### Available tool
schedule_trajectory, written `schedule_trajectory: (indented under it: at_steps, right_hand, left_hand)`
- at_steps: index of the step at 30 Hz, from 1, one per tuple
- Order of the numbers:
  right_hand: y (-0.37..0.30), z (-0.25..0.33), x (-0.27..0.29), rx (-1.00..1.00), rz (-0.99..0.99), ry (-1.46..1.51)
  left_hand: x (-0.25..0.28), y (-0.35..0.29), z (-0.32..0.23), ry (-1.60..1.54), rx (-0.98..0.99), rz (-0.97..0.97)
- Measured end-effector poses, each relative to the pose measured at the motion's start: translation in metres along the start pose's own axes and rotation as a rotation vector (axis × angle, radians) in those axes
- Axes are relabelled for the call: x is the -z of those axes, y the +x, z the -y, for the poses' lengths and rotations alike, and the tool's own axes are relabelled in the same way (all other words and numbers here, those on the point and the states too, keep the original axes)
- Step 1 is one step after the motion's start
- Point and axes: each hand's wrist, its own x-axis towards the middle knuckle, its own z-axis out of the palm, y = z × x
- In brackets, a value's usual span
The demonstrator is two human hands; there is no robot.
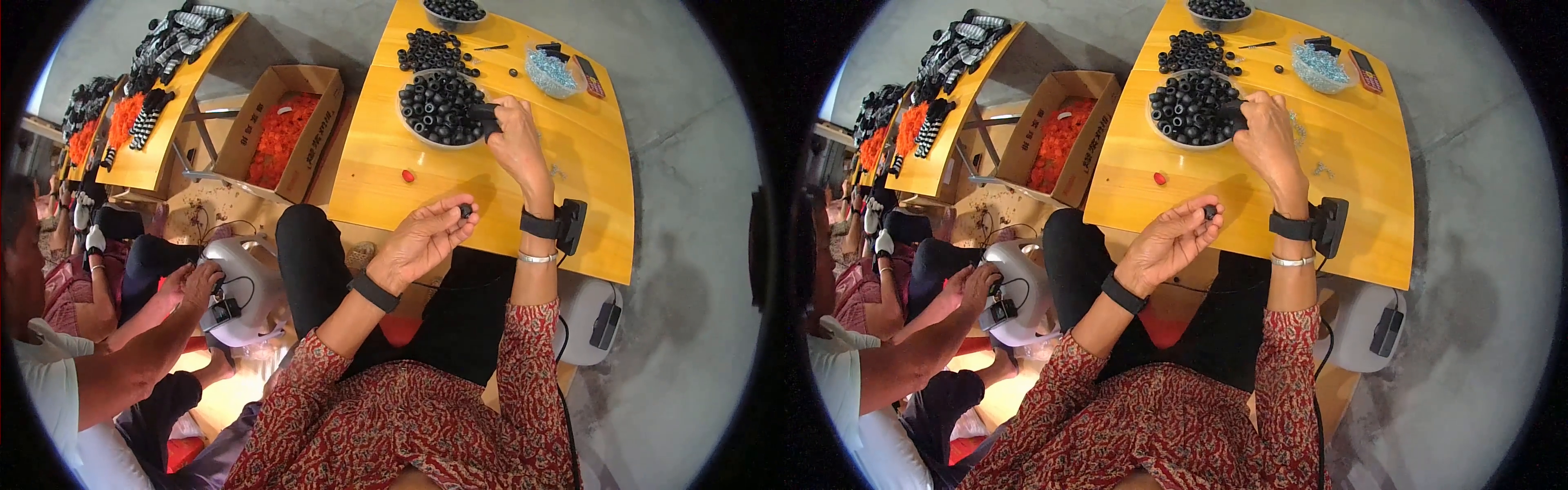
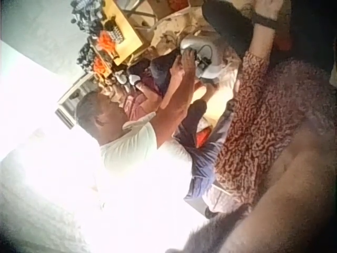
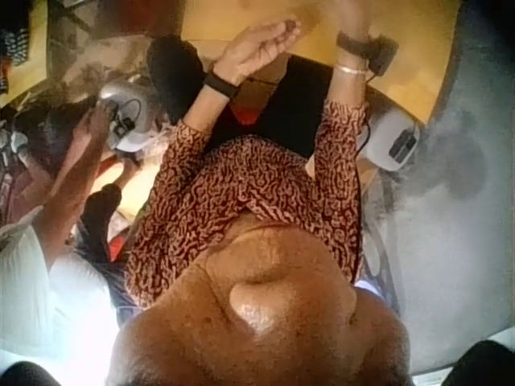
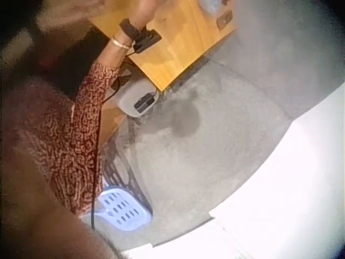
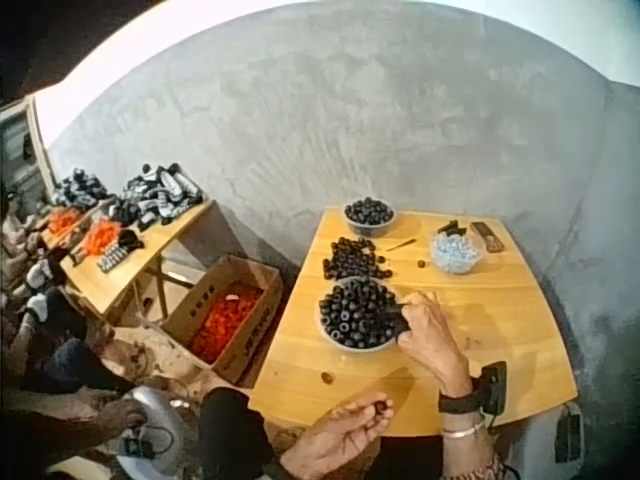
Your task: The person assembles black plastic components by repeatedly inserting small black pieces into curved fittings by hand.
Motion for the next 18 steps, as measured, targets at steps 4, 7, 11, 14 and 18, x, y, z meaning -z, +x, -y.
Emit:
schedule_trajectory:
  at_steps: [4, 7, 11, 14, 18]
  right_hand:
    - [0.005, -0.008, -0.001, -0.078, -0.142, -0.012]
    - [0.008, -0.019, -0.006, -0.046, -0.125, -0.050]
    - [0.012, -0.003, -0.008, -0.011, -0.108, -0.015]
    - [0.016, 0.006, -0.006, -0.065, -0.061, -0.129]
    - [0.023, 0.004, -0.008, -0.100, -0.021, -0.140]
  left_hand:
    - [0.000, 0.000, 0.000, -0.018, -0.001, 0.008]
    - [0.000, 0.001, 0.002, -0.038, 0.013, 0.007]
    - [0.000, 0.000, 0.000, -0.040, 0.005, 0.005]
    - [0.000, 0.000, 0.000, -0.030, 0.005, 0.014]
    - [0.000, 0.001, 0.001, -0.022, 0.003, 0.009]
